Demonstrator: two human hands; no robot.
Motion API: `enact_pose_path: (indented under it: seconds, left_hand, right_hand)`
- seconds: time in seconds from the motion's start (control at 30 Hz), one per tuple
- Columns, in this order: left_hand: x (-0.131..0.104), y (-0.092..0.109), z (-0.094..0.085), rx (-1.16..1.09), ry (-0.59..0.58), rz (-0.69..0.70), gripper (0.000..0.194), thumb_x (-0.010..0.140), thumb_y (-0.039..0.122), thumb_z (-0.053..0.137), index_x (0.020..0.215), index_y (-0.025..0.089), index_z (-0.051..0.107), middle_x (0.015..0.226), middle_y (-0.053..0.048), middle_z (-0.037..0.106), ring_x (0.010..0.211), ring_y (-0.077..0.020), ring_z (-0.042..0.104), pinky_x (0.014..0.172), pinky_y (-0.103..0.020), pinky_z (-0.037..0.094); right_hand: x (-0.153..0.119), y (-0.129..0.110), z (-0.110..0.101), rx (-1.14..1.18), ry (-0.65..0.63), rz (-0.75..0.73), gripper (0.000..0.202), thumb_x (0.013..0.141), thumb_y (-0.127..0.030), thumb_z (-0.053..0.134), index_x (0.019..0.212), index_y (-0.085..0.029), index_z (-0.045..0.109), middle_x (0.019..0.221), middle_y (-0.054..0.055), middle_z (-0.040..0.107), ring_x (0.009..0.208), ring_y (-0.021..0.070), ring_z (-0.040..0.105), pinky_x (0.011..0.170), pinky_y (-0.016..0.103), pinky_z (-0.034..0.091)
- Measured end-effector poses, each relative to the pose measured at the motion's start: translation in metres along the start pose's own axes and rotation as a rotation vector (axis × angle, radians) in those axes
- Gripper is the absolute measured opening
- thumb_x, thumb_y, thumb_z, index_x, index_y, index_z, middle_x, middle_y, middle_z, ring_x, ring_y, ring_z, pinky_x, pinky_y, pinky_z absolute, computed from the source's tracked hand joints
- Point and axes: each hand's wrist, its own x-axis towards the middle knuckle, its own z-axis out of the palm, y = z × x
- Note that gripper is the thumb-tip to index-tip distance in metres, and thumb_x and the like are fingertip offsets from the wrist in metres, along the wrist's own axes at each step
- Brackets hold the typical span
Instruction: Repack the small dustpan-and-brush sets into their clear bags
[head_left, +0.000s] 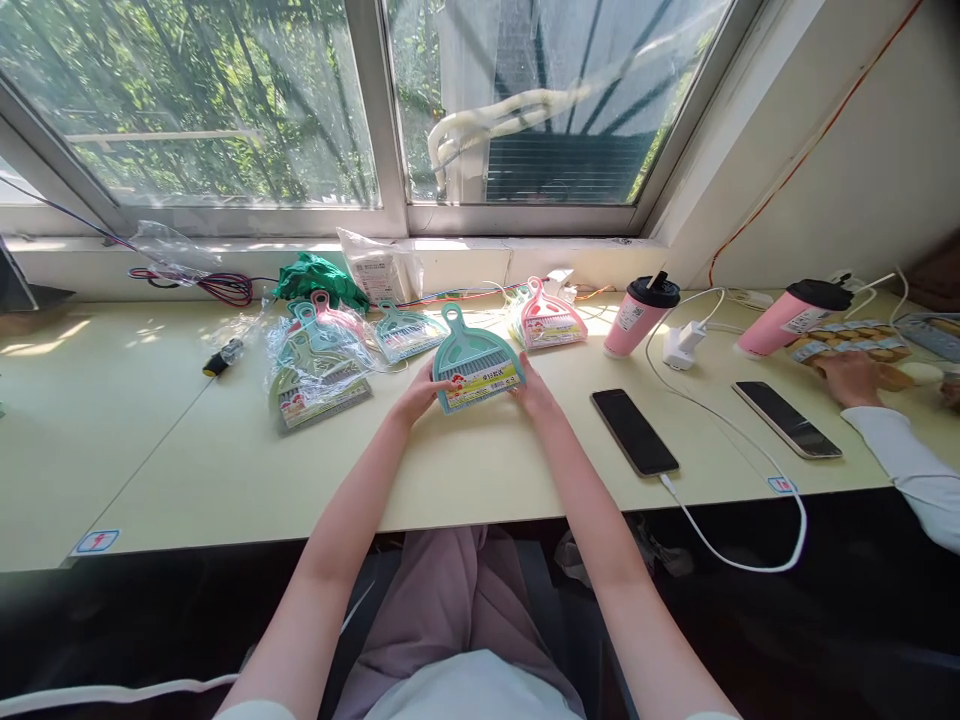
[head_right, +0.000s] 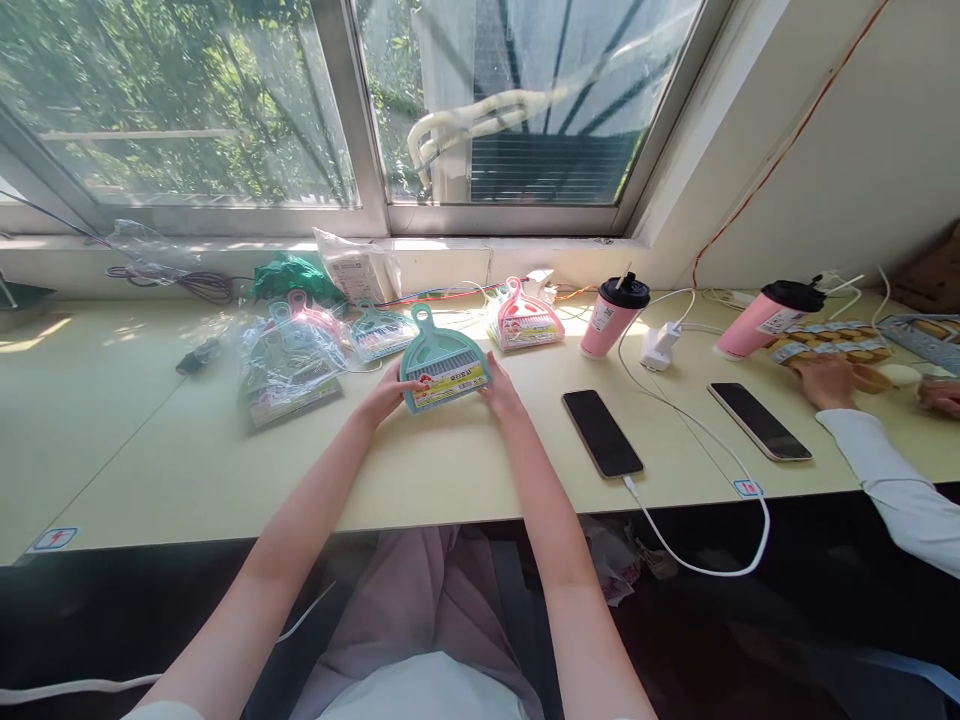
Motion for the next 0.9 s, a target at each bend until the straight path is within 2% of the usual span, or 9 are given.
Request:
enact_pose_path:
  seconds: [0.07, 0.23, 0.33, 0.43, 0.6, 0.7, 0.8, 0.9]
  left_hand:
    - [-0.001, 0.002, 0.001, -0.016, 0.039, 0.020, 0.080, 0.057, 0.022, 0.087, 0.131, 0.019, 0.057, 0.117, -0.011, 0.071, 0.111, -0.0328, 0.067, 0.091, -0.042, 0.055]
    - [0.001, 0.002, 0.000, -0.067, 0.128, 0.068, 0.086, 0.054, 0.022, 0.087, 0.134, 0.020, 0.055, 0.116, -0.011, 0.071, 0.110, -0.0315, 0.067, 0.091, -0.042, 0.054]
    - [0.002, -0.001, -0.004, -0.048, 0.129, 0.074, 0.086, 0.055, 0.023, 0.087, 0.134, 0.021, 0.054, 0.115, -0.010, 0.071, 0.109, -0.0307, 0.067, 0.092, -0.041, 0.054]
    - [0.004, -0.005, -0.005, -0.018, 0.097, 0.066, 0.087, 0.056, 0.023, 0.088, 0.135, 0.021, 0.053, 0.120, -0.011, 0.069, 0.113, -0.0319, 0.065, 0.092, -0.041, 0.054]
    - [0.003, -0.005, -0.001, -0.019, 0.055, 0.071, 0.086, 0.063, 0.028, 0.088, 0.140, 0.024, 0.051, 0.131, -0.011, 0.065, 0.119, -0.0319, 0.062, 0.094, -0.039, 0.054]
    - [0.004, -0.002, -0.004, -0.122, 0.037, 0.046, 0.072, 0.077, 0.047, 0.078, 0.141, 0.022, 0.052, 0.130, -0.012, 0.066, 0.121, -0.0310, 0.062, 0.098, -0.040, 0.053]
    - [0.006, 0.002, -0.016, -0.340, 0.157, -0.023, 0.074, 0.087, 0.068, 0.054, 0.137, 0.014, 0.056, 0.125, -0.018, 0.068, 0.120, -0.0311, 0.063, 0.095, -0.039, 0.055]
    - [0.007, 0.005, -0.031, -0.480, 0.415, -0.096, 0.081, 0.091, 0.076, 0.037, 0.132, 0.008, 0.058, 0.113, -0.022, 0.071, 0.108, -0.0298, 0.069, 0.085, -0.035, 0.058]
  right_hand:
    - [-0.003, 0.002, 0.010, 0.092, -0.070, -0.020, 0.069, 0.088, -0.081, 0.037, 0.126, -0.027, 0.060, 0.135, 0.007, 0.066, 0.126, 0.0234, 0.063, 0.092, 0.038, 0.060]
    - [-0.005, 0.014, 0.037, 0.238, -0.176, -0.051, 0.055, 0.083, -0.067, 0.063, 0.123, -0.029, 0.059, 0.135, 0.005, 0.065, 0.120, 0.0237, 0.066, 0.097, 0.040, 0.059]
    - [-0.003, 0.020, 0.043, 0.245, -0.111, 0.039, 0.046, 0.079, -0.050, 0.076, 0.114, -0.026, 0.060, 0.124, 0.005, 0.071, 0.106, 0.0230, 0.072, 0.096, 0.040, 0.060]
    - [-0.001, 0.023, 0.042, 0.291, -0.015, 0.097, 0.035, 0.078, -0.037, 0.078, 0.104, -0.022, 0.061, 0.113, 0.005, 0.074, 0.094, 0.0220, 0.075, 0.094, 0.040, 0.061]
    - [0.001, 0.022, 0.036, 0.359, 0.026, 0.056, 0.030, 0.073, -0.030, 0.081, 0.096, -0.020, 0.065, 0.098, 0.004, 0.077, 0.085, 0.0224, 0.076, 0.085, 0.040, 0.065]
    - [0.001, 0.020, 0.032, 0.372, 0.040, 0.009, 0.032, 0.070, -0.030, 0.083, 0.095, -0.018, 0.068, 0.094, 0.005, 0.077, 0.083, 0.0236, 0.076, 0.082, 0.041, 0.065]
    - [0.002, 0.016, 0.027, 0.396, 0.054, -0.026, 0.034, 0.069, -0.031, 0.084, 0.096, -0.017, 0.068, 0.091, 0.005, 0.077, 0.082, 0.0249, 0.076, 0.083, 0.043, 0.065]
    - [0.002, 0.011, 0.020, 0.439, 0.059, -0.073, 0.035, 0.070, -0.029, 0.082, 0.100, -0.018, 0.068, 0.096, 0.005, 0.077, 0.088, 0.0252, 0.075, 0.087, 0.044, 0.063]
